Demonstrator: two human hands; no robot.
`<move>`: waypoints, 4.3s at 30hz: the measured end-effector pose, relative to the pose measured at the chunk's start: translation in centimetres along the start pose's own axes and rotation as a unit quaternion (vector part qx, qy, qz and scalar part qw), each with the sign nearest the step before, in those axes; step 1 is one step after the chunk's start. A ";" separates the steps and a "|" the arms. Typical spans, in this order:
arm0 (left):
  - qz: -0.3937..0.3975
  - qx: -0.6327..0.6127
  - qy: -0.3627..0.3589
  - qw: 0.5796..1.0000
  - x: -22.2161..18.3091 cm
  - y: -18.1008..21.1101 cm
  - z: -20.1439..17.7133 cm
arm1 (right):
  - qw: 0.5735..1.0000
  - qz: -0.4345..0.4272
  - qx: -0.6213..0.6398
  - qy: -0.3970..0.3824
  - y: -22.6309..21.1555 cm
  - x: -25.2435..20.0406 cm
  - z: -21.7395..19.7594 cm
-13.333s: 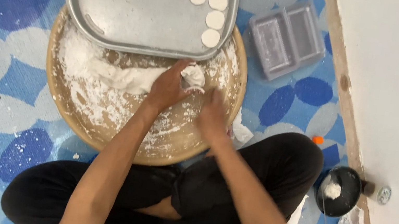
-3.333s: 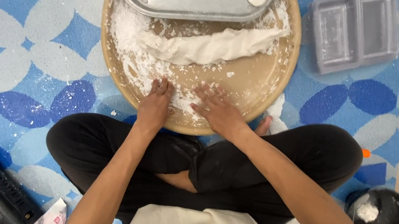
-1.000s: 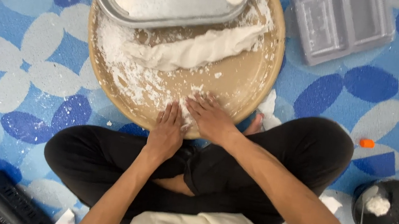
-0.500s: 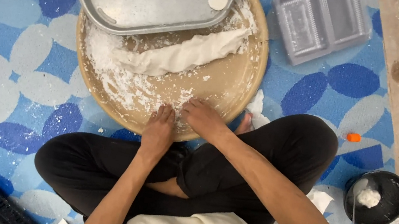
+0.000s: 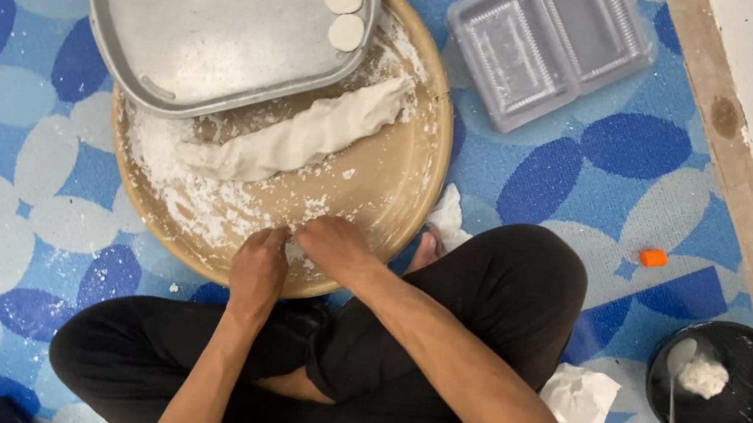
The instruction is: Portioning a large roll of dough into small uniform discs and arranging them on a metal tray.
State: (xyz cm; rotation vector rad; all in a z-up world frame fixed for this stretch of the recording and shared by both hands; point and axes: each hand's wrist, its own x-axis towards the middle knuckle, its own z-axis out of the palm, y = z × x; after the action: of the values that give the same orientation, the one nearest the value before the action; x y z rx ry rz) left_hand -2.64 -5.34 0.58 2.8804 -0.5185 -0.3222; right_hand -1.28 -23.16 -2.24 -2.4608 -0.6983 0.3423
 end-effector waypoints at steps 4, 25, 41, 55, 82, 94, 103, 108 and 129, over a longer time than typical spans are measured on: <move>-0.028 -0.016 -0.022 0.999 -0.4 0.2 -0.8 | 0.999 -0.006 0.042 -0.004 -0.4 0.3 0.4; -0.134 -0.164 -0.096 0.973 1.4 2.0 -3.7 | 0.975 0.090 0.202 -0.031 -0.9 0.9 -3.1; -0.190 -0.128 -0.131 0.965 2.9 1.5 -2.6 | 0.888 0.283 0.356 -0.071 1.4 0.7 -6.0; -0.167 -0.089 -0.132 0.973 2.6 1.4 -2.9 | 0.702 0.540 0.362 0.289 10.3 1.6 -13.0; -0.145 -0.182 -0.031 0.972 2.4 -1.3 -0.7 | 0.591 0.519 0.471 0.400 12.0 1.5 -12.5; -0.148 -0.219 -0.057 0.963 2.5 0.1 -3.0 | 0.690 0.449 0.387 0.415 13.3 1.4 -11.9; -0.147 -0.251 -0.054 0.955 3.3 1.1 -4.4 | 0.730 0.448 0.302 0.417 12.6 0.3 -13.9; -0.152 -0.261 -0.057 0.952 3.0 0.9 -4.5 | 0.728 0.407 0.323 0.447 10.6 -0.9 -16.0; -0.201 -0.330 -0.048 0.921 1.7 0.2 -4.3 | 0.814 0.142 0.384 0.413 -7.7 -5.6 -39.5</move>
State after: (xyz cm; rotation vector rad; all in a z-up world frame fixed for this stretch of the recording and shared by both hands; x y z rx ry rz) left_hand -0.12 -5.45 4.41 2.2812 0.1667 -0.5728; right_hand 5.86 -38.17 34.86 -1.6453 0.1847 -0.3070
